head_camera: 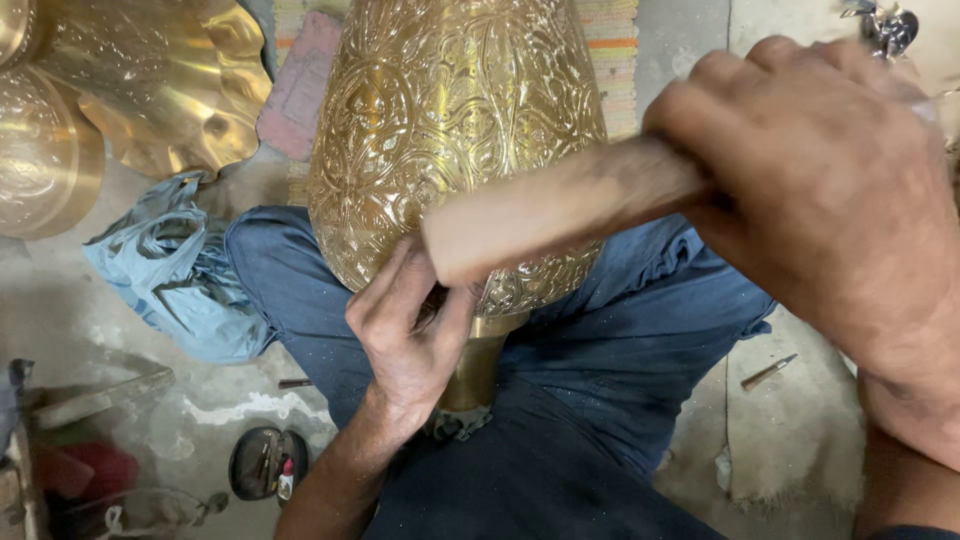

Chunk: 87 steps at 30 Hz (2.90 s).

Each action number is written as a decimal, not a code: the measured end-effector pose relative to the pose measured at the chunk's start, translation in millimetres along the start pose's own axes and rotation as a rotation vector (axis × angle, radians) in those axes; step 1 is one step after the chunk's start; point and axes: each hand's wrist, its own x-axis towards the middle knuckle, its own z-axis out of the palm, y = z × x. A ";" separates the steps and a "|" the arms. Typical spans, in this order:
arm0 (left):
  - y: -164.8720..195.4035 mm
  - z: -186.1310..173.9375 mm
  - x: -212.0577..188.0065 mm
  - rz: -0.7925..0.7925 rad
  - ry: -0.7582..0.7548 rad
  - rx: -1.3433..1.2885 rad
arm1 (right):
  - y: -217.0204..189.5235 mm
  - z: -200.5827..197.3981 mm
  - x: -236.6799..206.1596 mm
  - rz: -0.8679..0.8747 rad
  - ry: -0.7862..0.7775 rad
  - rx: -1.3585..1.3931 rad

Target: The person sits cross-legged on the floor holding a chisel against an ornate brass vessel resting on their lap and strikes the chisel with a wooden mallet, working the embossed pattern across the vessel surface and repositioning the chisel repeatedly.

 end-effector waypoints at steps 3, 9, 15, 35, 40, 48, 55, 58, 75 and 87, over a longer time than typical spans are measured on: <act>3.1 0.6 -0.7 -0.007 0.003 -0.095 | 1.6 3.1 -3.0 0.036 -0.035 0.046; 3.1 3.3 -0.7 -0.026 0.014 -0.121 | 4.5 8.0 -5.8 0.218 -0.136 0.381; -5.0 2.4 2.0 0.058 0.002 -0.028 | 4.5 8.9 -2.4 0.183 -0.103 0.395; 0.7 -0.5 3.6 -0.003 -0.039 -0.031 | 0.2 7.6 0.2 0.114 -0.017 0.216; -0.2 -2.4 3.2 0.042 -0.031 -0.044 | -4.5 8.1 -0.1 0.028 0.033 -0.015; 1.6 -1.1 4.4 0.046 -0.031 -0.066 | -4.0 11.9 -4.1 0.089 0.054 0.275; -3.0 -3.0 0.4 0.053 -0.057 -0.027 | -7.5 16.2 -10.1 0.051 0.064 0.125; -6.0 -3.5 2.8 0.021 -0.079 -0.063 | -7.4 27.8 -18.8 0.047 0.063 0.017; -15.0 -20.1 64.6 0.276 -0.505 -0.146 | -19.0 90.6 -33.6 0.383 0.120 0.348; -18.3 -23.6 63.8 0.272 -0.510 -0.090 | -23.7 60.0 -25.2 0.224 0.319 0.295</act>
